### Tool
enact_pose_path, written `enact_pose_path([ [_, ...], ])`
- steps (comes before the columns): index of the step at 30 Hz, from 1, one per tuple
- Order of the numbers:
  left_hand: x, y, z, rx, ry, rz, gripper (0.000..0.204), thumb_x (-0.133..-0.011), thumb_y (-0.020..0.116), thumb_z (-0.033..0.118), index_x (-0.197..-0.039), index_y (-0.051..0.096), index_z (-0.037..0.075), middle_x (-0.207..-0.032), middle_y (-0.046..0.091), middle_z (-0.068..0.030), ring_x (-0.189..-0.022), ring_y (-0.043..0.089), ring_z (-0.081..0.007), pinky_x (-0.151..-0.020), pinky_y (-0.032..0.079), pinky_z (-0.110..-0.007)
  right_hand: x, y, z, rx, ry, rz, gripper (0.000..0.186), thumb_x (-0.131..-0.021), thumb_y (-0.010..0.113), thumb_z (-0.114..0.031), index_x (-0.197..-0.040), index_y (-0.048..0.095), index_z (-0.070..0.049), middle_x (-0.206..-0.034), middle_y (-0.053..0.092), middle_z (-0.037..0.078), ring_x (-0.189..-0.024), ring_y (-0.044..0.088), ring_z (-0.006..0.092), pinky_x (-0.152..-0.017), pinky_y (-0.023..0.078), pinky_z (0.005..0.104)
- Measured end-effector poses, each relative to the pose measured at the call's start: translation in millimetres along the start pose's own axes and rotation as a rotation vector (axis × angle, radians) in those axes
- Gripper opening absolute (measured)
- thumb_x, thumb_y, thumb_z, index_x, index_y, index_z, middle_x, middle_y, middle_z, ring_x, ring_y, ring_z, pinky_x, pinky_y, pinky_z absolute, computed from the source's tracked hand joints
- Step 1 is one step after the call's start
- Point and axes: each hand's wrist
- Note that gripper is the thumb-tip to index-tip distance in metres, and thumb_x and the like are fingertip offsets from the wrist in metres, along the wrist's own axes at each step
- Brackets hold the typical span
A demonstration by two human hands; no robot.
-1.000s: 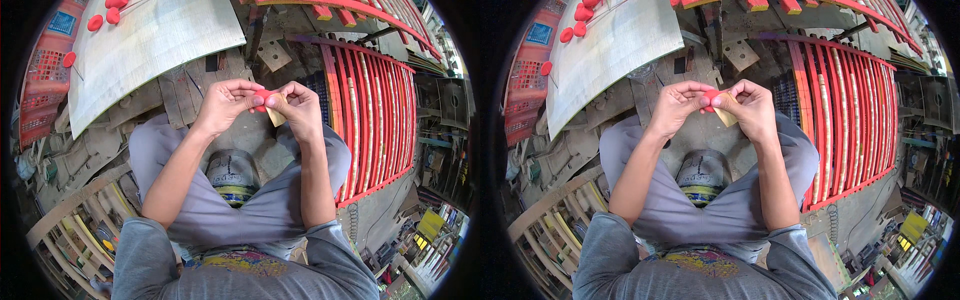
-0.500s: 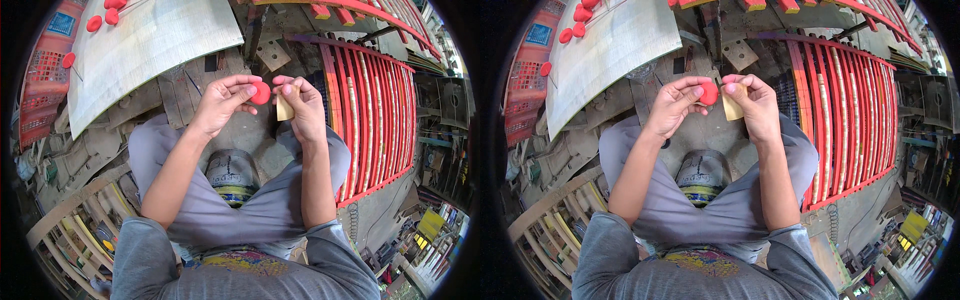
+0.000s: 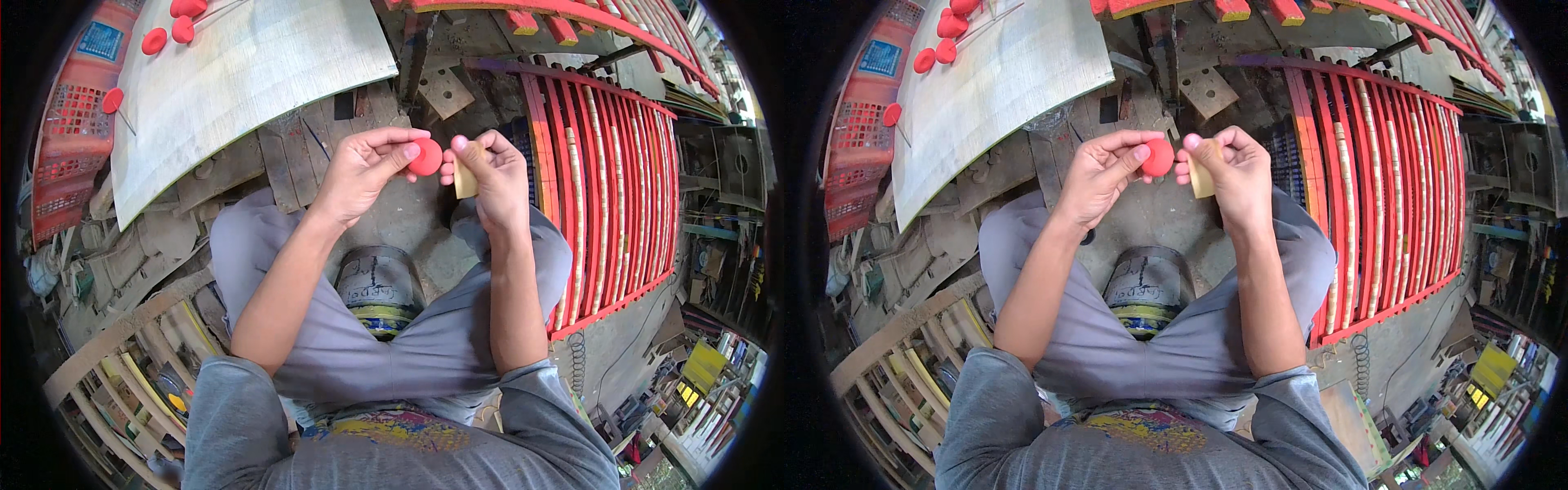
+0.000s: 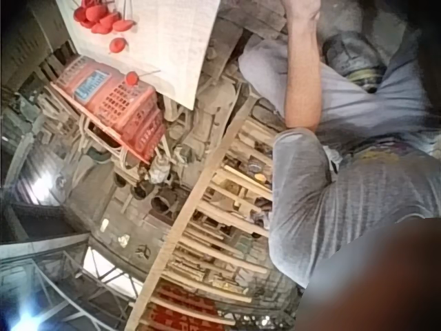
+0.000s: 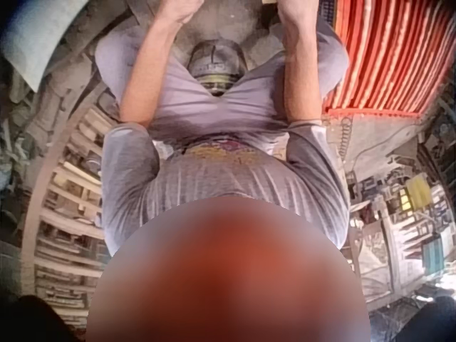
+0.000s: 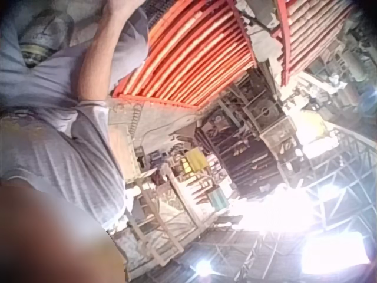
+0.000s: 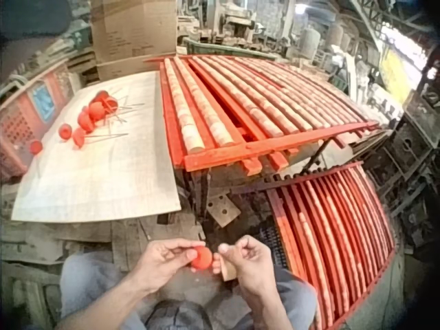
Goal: Using sandpaper to smooth the edges of small red wooden circular components.
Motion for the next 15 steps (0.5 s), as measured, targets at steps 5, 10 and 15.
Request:
enact_pose_path([
  [5,-1,1,0,0.063,-0.041,0.004,0.028,-0.088,0.062,0.008,-0.115,0.06,-0.002,-0.102,0.065,-0.0088,-0.087,0.061,-0.0103,-0.074,0.05,-0.023,-3,-8,6,-0.008,-0.073,0.054,0.017,-0.086,0.067,-0.014,-0.08,0.054,-0.005,-0.086,0.067,0.009,-0.078,0.064,0.0132,-0.068,0.054,0.0262],
  [10,-2,2,-3,0.051,-0.019,-0.027,0.036,-0.085,0.065,0.004,-0.12,0.056,-0.002,-0.107,0.064,-0.0092,-0.091,0.061,-0.0107,-0.079,0.05,-0.022,-2,-5,9,-0.045,-0.025,0.011,0.011,-0.088,0.063,-0.01,-0.086,0.054,-0.006,-0.088,0.066,0.006,-0.077,0.063,0.0103,-0.068,0.053,0.0236],
  [15,0,7,8,0.083,-0.086,-0.008,0.043,-0.084,0.064,0.0,-0.124,0.049,-0.001,-0.105,0.064,-0.0112,-0.092,0.062,-0.012,-0.079,0.052,-0.024,1,-3,-2,-0.014,-0.035,0.005,0.017,-0.079,0.073,-0.005,-0.086,0.058,-0.002,-0.086,0.066,0.007,-0.075,0.062,0.0092,-0.069,0.05,0.0211],
])
Point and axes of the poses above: each hand's wrist, its own x-axis away from the middle knuckle, its own y-axis out of the palm, z = x × y
